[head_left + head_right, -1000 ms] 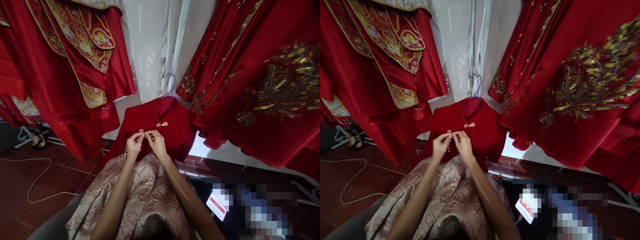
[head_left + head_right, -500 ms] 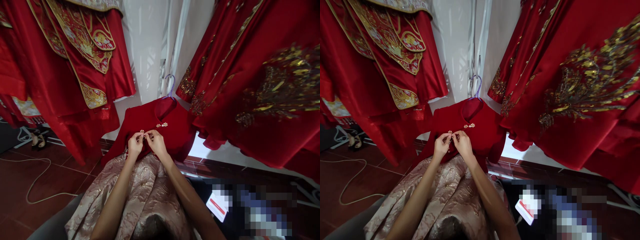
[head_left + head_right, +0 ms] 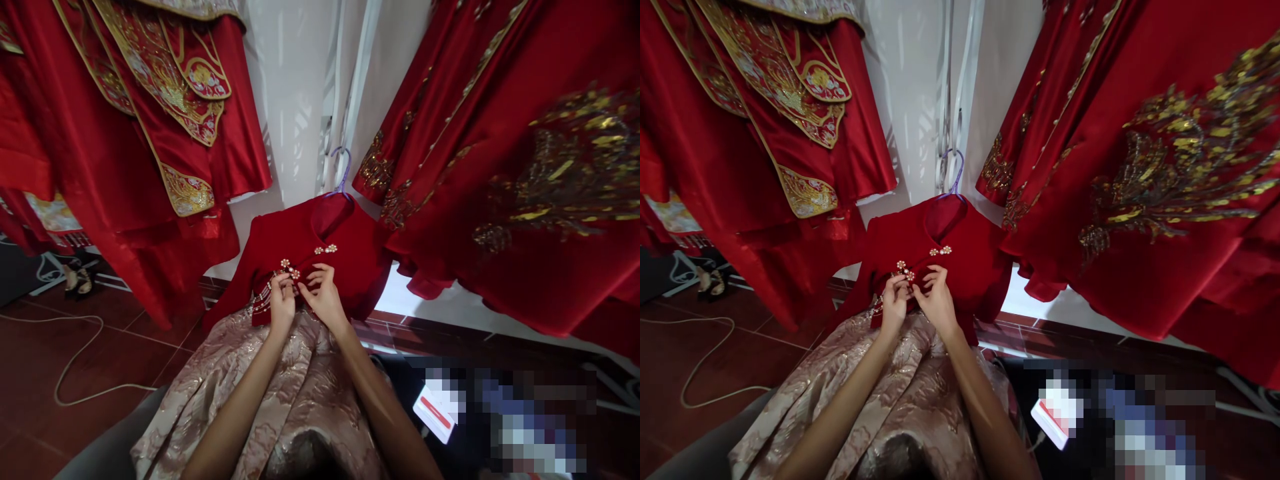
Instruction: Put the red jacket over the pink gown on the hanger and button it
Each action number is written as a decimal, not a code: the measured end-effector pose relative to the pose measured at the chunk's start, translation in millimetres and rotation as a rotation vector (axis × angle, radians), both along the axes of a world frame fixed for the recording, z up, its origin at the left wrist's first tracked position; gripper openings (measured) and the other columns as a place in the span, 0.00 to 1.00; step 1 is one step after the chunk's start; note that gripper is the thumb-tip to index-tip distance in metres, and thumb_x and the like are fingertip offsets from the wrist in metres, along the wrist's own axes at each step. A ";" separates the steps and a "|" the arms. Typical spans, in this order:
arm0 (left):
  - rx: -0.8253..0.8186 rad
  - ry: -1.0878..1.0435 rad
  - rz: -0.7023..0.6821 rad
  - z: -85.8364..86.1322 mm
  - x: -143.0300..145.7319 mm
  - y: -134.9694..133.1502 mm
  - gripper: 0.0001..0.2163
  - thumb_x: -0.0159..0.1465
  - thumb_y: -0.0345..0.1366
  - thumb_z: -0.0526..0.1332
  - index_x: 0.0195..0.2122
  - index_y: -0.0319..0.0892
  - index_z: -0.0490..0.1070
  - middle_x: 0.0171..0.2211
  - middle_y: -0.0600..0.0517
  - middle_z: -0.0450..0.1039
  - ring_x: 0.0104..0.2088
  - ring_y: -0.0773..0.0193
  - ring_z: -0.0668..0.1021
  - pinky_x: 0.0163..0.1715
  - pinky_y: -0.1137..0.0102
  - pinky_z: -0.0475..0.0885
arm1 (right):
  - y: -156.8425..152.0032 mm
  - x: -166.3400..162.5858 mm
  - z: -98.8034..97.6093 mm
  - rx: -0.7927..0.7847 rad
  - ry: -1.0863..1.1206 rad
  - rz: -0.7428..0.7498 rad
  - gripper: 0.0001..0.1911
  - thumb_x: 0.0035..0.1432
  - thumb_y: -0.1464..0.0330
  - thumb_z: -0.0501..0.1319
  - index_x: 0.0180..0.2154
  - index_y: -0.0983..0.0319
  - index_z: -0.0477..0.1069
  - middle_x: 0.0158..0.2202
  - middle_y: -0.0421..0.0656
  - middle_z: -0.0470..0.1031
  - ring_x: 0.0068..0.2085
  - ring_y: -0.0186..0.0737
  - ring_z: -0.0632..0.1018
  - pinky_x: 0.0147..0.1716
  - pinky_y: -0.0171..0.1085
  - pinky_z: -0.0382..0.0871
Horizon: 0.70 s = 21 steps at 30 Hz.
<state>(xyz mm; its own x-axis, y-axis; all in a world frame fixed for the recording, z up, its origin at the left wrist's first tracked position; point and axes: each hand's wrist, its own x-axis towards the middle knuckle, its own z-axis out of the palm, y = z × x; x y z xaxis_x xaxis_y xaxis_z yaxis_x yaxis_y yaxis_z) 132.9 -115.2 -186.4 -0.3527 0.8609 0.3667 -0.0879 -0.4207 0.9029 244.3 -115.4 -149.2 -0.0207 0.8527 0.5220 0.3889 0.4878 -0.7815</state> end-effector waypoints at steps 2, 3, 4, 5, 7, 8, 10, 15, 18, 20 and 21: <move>-0.059 0.005 -0.093 -10.2 4.6 -6.5 0.11 0.61 0.35 0.54 0.45 0.41 0.62 0.36 0.50 0.68 0.34 0.67 0.75 0.33 0.70 0.75 | -1.2 11.9 -7.1 -0.071 -0.130 -0.012 0.21 0.50 0.65 0.63 0.45 0.61 0.60 0.35 0.43 0.70 0.33 0.37 0.74 0.31 0.36 0.71; -0.075 0.027 -0.122 -14.6 6.6 -9.5 0.12 0.61 0.34 0.54 0.46 0.41 0.62 0.35 0.50 0.68 0.33 0.67 0.75 0.33 0.70 0.74 | -1.2 17.5 -10.2 -0.116 -0.214 -0.003 0.18 0.49 0.65 0.63 0.42 0.62 0.61 0.34 0.43 0.70 0.32 0.37 0.74 0.32 0.36 0.70; -0.081 0.059 -0.136 -18.1 8.3 -12.3 0.14 0.60 0.33 0.54 0.48 0.41 0.62 0.35 0.51 0.68 0.32 0.68 0.74 0.34 0.70 0.74 | -1.1 22.3 -12.8 -0.162 -0.299 0.006 0.17 0.49 0.66 0.63 0.40 0.62 0.63 0.33 0.43 0.70 0.32 0.37 0.74 0.33 0.37 0.70; -0.079 0.094 -0.137 -20.4 9.8 -14.8 0.16 0.60 0.32 0.54 0.50 0.42 0.61 0.34 0.52 0.68 0.31 0.69 0.74 0.34 0.70 0.73 | -0.9 26.3 -14.9 -0.207 -0.377 0.009 0.17 0.48 0.66 0.64 0.39 0.62 0.64 0.32 0.44 0.71 0.32 0.38 0.74 0.34 0.37 0.69; -0.071 0.149 -0.121 -21.2 12.1 -19.2 0.21 0.60 0.30 0.53 0.55 0.44 0.58 0.34 0.52 0.69 0.30 0.70 0.74 0.34 0.72 0.72 | -0.5 31.3 -17.7 -0.278 -0.485 -0.029 0.19 0.46 0.66 0.65 0.40 0.64 0.64 0.33 0.46 0.71 0.34 0.39 0.74 0.36 0.37 0.68; -0.072 0.168 -0.113 -20.0 12.7 -21.1 0.23 0.60 0.30 0.53 0.58 0.44 0.56 0.35 0.52 0.69 0.29 0.70 0.74 0.33 0.72 0.72 | -0.2 32.4 -18.4 -0.302 -0.517 -0.048 0.19 0.45 0.66 0.66 0.39 0.64 0.64 0.33 0.47 0.71 0.34 0.40 0.74 0.36 0.37 0.67; -0.081 0.202 -0.093 -15.8 12.8 -24.1 0.27 0.60 0.31 0.53 0.61 0.45 0.51 0.37 0.51 0.69 0.29 0.70 0.74 0.32 0.73 0.72 | 0.4 32.5 -18.7 -0.340 -0.540 -0.031 0.18 0.45 0.67 0.66 0.38 0.65 0.64 0.34 0.47 0.72 0.35 0.39 0.75 0.36 0.36 0.67; -0.068 0.334 0.100 -7.4 3.6 -25.8 0.32 0.60 0.32 0.53 0.65 0.42 0.43 0.36 0.50 0.68 0.32 0.66 0.73 0.37 0.69 0.70 | 0.7 29.1 -16.4 -0.437 -0.537 0.124 0.17 0.43 0.73 0.64 0.37 0.64 0.64 0.29 0.42 0.72 0.32 0.36 0.74 0.32 0.32 0.64; -0.080 0.471 0.294 -8.2 -5.4 -22.9 0.30 0.59 0.30 0.54 0.63 0.40 0.49 0.40 0.46 0.66 0.41 0.60 0.71 0.48 0.63 0.66 | -0.6 31.2 -15.7 -0.454 -0.531 0.169 0.17 0.42 0.73 0.65 0.36 0.63 0.65 0.29 0.40 0.71 0.32 0.35 0.73 0.31 0.32 0.63; -0.118 0.573 0.415 -10.8 -9.3 -20.9 0.29 0.58 0.30 0.55 0.62 0.40 0.53 0.45 0.42 0.62 0.48 0.56 0.68 0.53 0.58 0.61 | -1.6 34.4 -15.5 -0.482 -0.485 0.234 0.18 0.41 0.70 0.67 0.36 0.63 0.65 0.28 0.39 0.71 0.31 0.34 0.73 0.30 0.31 0.63; -0.144 0.614 0.465 -12.5 -10.3 -20.1 0.29 0.57 0.31 0.57 0.62 0.39 0.55 0.47 0.41 0.60 0.51 0.53 0.66 0.55 0.56 0.59 | -2.1 36.0 -15.3 -0.505 -0.454 0.268 0.18 0.40 0.70 0.68 0.36 0.63 0.66 0.28 0.38 0.71 0.31 0.34 0.72 0.30 0.31 0.63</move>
<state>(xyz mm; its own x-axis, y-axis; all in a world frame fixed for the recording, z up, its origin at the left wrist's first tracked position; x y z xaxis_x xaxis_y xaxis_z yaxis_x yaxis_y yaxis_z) 122.6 -135.2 -198.9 -0.4587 0.7287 0.5085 0.6015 -0.1666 0.7813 280.3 -117.5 -164.5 -0.3835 0.9225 -0.0436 0.6462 0.2343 -0.7263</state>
